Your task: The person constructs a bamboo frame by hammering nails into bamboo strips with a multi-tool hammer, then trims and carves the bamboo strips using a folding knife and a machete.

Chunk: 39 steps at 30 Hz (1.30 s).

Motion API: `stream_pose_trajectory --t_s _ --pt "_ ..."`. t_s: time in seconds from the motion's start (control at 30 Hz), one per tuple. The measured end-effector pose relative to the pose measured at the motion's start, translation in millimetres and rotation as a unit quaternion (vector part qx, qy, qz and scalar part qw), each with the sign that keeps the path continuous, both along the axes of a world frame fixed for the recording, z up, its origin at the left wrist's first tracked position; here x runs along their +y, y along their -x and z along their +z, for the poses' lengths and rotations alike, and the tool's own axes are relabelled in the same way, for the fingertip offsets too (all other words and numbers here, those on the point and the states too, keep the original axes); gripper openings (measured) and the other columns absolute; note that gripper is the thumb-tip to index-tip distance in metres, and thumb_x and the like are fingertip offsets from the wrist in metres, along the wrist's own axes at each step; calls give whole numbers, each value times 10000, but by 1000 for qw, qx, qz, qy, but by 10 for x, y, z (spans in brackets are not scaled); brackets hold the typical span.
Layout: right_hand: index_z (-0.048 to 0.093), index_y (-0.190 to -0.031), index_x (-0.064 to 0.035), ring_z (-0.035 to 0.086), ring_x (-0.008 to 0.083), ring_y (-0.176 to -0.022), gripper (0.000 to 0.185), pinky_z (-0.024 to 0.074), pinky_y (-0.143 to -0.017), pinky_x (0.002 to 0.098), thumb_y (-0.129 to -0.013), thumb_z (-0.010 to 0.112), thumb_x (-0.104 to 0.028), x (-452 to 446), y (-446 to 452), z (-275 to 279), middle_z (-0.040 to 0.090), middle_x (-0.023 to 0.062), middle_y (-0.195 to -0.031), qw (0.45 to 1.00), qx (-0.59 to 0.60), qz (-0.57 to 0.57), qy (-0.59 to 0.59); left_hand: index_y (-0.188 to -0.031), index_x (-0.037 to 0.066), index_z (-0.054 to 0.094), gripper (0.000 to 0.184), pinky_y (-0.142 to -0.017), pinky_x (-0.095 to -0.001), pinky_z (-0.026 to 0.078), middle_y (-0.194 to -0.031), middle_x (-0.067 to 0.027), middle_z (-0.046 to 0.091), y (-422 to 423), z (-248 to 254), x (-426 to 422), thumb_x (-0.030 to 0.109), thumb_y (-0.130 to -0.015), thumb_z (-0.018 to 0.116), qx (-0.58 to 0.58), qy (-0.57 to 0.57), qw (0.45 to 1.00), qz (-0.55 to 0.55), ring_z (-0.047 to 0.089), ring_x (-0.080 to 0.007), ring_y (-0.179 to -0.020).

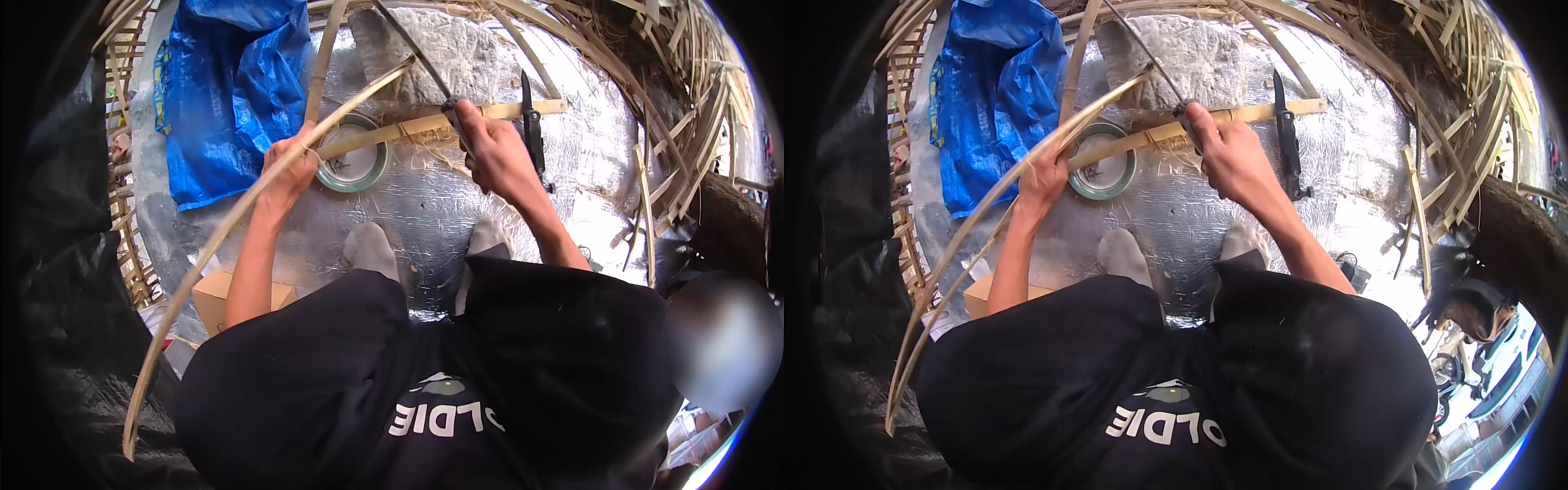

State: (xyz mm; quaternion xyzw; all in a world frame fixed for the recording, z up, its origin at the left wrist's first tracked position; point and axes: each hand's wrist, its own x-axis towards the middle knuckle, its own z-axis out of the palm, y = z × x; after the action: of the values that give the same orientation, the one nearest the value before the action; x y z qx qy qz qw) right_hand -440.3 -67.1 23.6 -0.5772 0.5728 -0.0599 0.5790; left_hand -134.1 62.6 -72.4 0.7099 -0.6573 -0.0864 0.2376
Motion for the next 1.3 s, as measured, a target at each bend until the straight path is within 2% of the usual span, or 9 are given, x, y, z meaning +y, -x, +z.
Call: stream_pose_trajectory --t_s 0.23,0.33,0.47,0.67,0.73,0.77,0.8,1.1,1.3 --pt "586 -806 -14 469 80 -515 640 338 -456 290 -1033 440 -594 165 77 404 458 -18 -564 951 -293 -71 67 -1003 86 639 102 -505 -488 492 -648 -227 607 -83 -124 33 98 -918 583 -8 -35 999 7 650 -423 -620" --pt "541 -754 42 588 172 -673 637 445 -592 370 -1060 432 -507 118 -27 -245 496 55 -586 976 36 101 191 -980 87 669 100 -531 -491 507 -625 -224 594 35 3 18 126 -927 593 -9 -58 998 36 651 -419 -613" --pt "590 -711 23 506 120 -517 708 391 -482 348 -1025 456 -597 -16 10 139 485 20 -565 999 -1 -27 -45 -955 82 626 43 -502 -484 489 -608 -206 585 -16 -79 -15 113 -934 605 -18 13 1000 3 635 -412 -589" --pt "486 -672 -78 423 76 -441 659 330 -404 269 -1010 442 -641 87 15 540 435 -20 -528 956 -271 -77 80 -1003 93 660 93 -490 -440 480 -597 -184 583 -30 -82 19 165 -955 627 -65 36 997 0 645 -359 -565" --pt "518 -677 -31 504 142 -494 713 400 -475 345 -1032 382 -634 122 -20 115 471 31 -542 977 -109 -8 186 -1044 79 684 148 -503 -425 493 -629 -183 613 -15 -33 34 186 -961 623 -42 37 998 -5 658 -354 -578" --pt "570 -712 16 559 198 -583 763 442 -584 401 -1036 349 -638 28 -12 -160 493 66 -559 999 12 30 -25 -1109 45 676 194 -582 -451 503 -716 -234 634 12 67 41 151 -959 615 -22 -42 999 18 665 -405 -684" --pt "585 -708 21 546 191 -586 792 444 -596 388 -1021 346 -666 41 43 -345 502 61 -559 988 14 64 137 -1174 10 667 250 -660 -476 513 -803 -285 655 21 136 8 117 -956 607 -3 -118 992 41 671 -456 -790" --pt "579 -820 -39 422 42 -500 574 309 -445 233 -1034 470 -560 87 85 444 416 -61 -576 963 -259 -62 29 -956 48 567 59 -504 -544 471 -629 -240 593 -21 -43 -40 51 -897 570 3 4 1000 16 629 -455 -626" --pt "535 -686 16 508 208 -534 738 391 -536 420 -1036 390 -617 185 -23 -397 462 89 -548 991 -3 14 135 -1020 56 595 130 -532 -538 505 -648 -244 614 -116 -96 3 73 -894 568 -47 3 999 -11 645 -446 -628"
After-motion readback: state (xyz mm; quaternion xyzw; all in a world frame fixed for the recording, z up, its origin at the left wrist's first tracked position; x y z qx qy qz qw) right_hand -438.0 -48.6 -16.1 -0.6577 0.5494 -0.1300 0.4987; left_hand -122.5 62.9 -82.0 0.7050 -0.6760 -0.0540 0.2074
